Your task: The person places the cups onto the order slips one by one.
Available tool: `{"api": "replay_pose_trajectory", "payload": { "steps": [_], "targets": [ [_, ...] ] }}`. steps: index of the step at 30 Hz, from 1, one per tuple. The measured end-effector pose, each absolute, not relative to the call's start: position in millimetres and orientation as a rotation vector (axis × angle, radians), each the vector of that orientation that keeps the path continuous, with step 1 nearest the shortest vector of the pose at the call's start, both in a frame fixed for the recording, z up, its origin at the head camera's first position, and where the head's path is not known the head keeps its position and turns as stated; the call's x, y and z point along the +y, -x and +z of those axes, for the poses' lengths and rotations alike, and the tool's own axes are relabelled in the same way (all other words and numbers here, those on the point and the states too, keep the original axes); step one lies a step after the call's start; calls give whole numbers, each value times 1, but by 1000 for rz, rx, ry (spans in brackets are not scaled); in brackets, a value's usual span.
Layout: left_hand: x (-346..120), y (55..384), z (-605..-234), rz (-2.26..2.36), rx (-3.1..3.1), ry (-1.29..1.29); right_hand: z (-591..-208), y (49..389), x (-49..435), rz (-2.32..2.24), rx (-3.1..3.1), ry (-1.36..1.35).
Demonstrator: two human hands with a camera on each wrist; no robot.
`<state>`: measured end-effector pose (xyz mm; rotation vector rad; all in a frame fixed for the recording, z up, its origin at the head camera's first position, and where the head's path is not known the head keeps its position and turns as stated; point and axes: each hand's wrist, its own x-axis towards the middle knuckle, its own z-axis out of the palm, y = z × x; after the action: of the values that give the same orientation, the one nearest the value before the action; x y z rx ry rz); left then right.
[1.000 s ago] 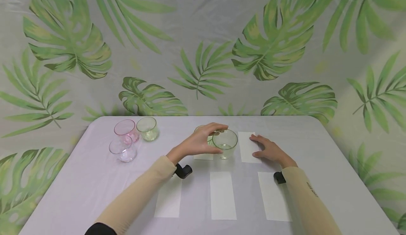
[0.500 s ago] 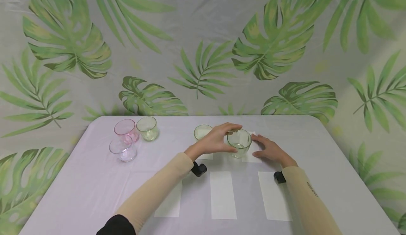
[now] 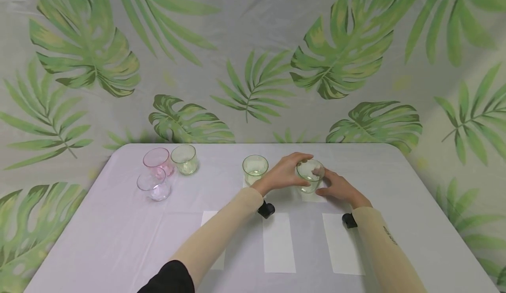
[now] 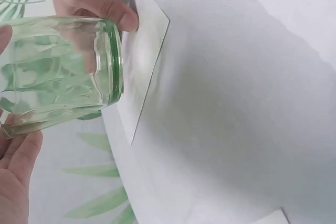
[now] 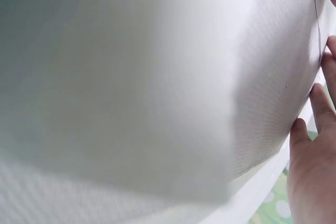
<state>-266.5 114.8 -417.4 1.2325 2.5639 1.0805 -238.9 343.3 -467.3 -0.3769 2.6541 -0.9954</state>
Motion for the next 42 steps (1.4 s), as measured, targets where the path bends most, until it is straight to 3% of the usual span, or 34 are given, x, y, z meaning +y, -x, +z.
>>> {"api": "replay_pose_trajectory", "payload": {
  "steps": [24, 42],
  "targets": [
    [144, 269, -437, 1074, 2685, -1060, -468, 238, 342, -989, 2680, 387],
    [142, 268, -441, 1000, 2709, -1128, -465, 238, 341, -976, 2678, 377]
  ]
}}
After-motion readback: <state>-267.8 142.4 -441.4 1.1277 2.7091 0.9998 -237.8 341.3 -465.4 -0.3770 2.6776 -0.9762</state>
